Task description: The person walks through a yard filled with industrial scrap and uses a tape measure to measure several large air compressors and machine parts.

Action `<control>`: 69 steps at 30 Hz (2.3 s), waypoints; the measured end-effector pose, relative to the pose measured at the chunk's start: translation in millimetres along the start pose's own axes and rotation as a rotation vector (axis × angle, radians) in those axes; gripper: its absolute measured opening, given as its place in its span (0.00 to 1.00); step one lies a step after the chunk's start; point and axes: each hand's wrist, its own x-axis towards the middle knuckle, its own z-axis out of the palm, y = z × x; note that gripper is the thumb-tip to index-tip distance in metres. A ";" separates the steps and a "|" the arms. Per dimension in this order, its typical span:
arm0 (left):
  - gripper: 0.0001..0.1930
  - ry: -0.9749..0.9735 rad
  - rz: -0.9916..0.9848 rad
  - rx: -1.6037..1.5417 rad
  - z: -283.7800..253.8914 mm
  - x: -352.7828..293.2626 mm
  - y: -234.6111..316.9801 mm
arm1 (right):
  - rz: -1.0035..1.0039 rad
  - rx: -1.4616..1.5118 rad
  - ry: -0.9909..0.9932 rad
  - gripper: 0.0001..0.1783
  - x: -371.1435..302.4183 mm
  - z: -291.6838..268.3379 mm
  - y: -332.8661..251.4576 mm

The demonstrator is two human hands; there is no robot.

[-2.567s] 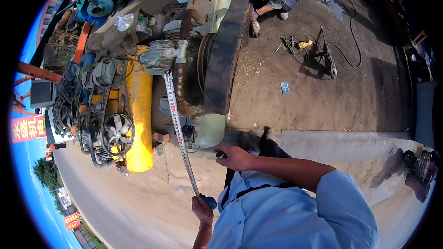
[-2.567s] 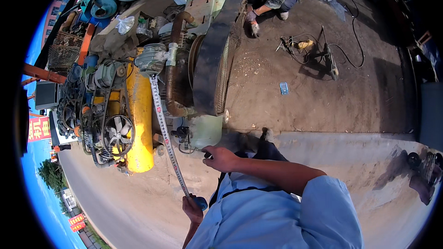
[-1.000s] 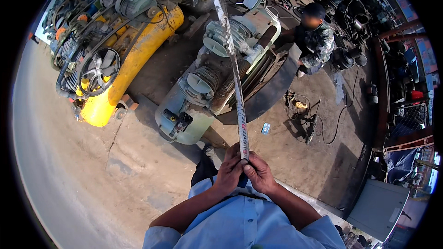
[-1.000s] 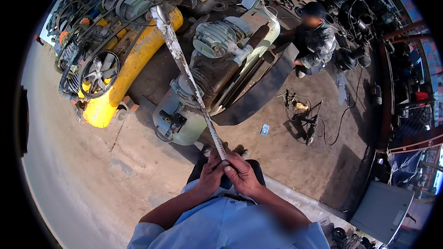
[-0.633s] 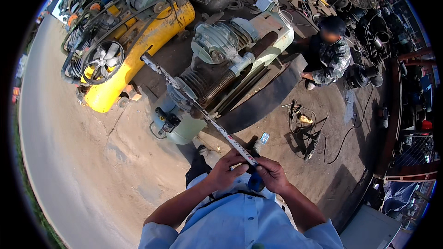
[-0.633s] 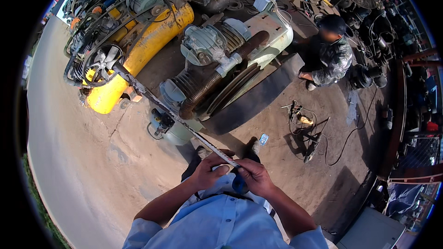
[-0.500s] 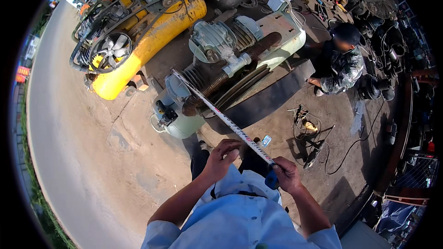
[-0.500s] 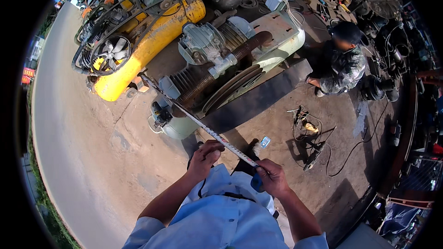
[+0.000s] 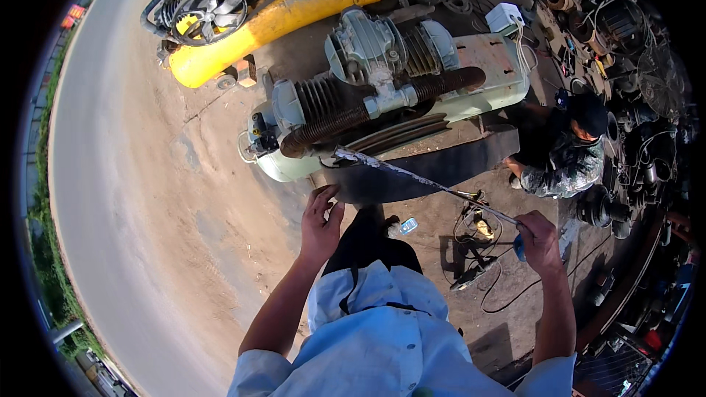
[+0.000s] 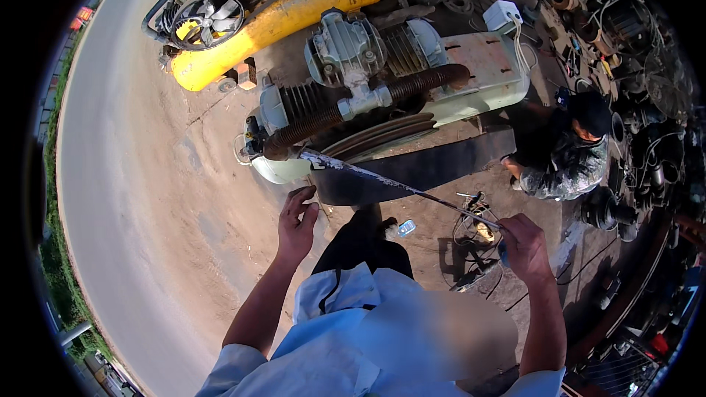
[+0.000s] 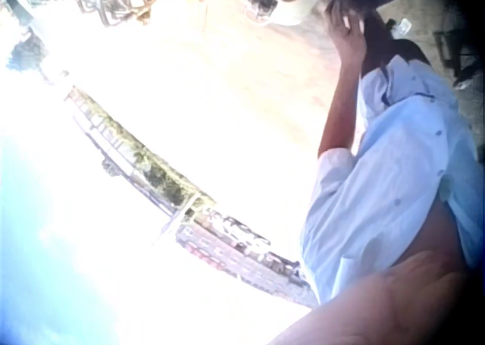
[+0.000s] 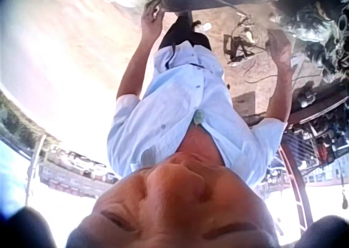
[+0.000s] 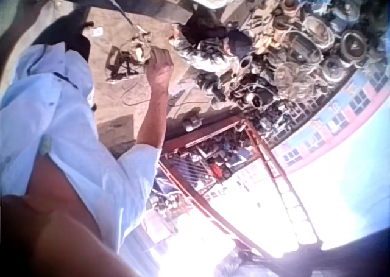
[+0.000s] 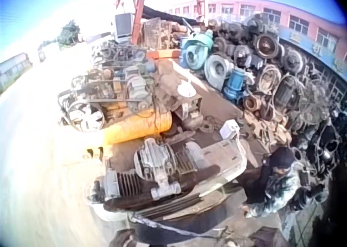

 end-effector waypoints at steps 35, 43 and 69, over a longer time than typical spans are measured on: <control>0.16 0.581 -0.071 0.170 117.1 64.2 -18.5 | -0.556 -0.295 -0.806 0.10 308.2 105.0 197.3; 0.22 0.255 -0.239 0.190 49.6 85.2 -68.5 | -0.658 -0.422 -0.747 0.10 311.6 121.0 202.8; 0.14 -0.070 -0.278 0.129 35.6 98.4 -14.9 | -0.390 -0.130 -0.741 0.05 264.4 1.5 86.2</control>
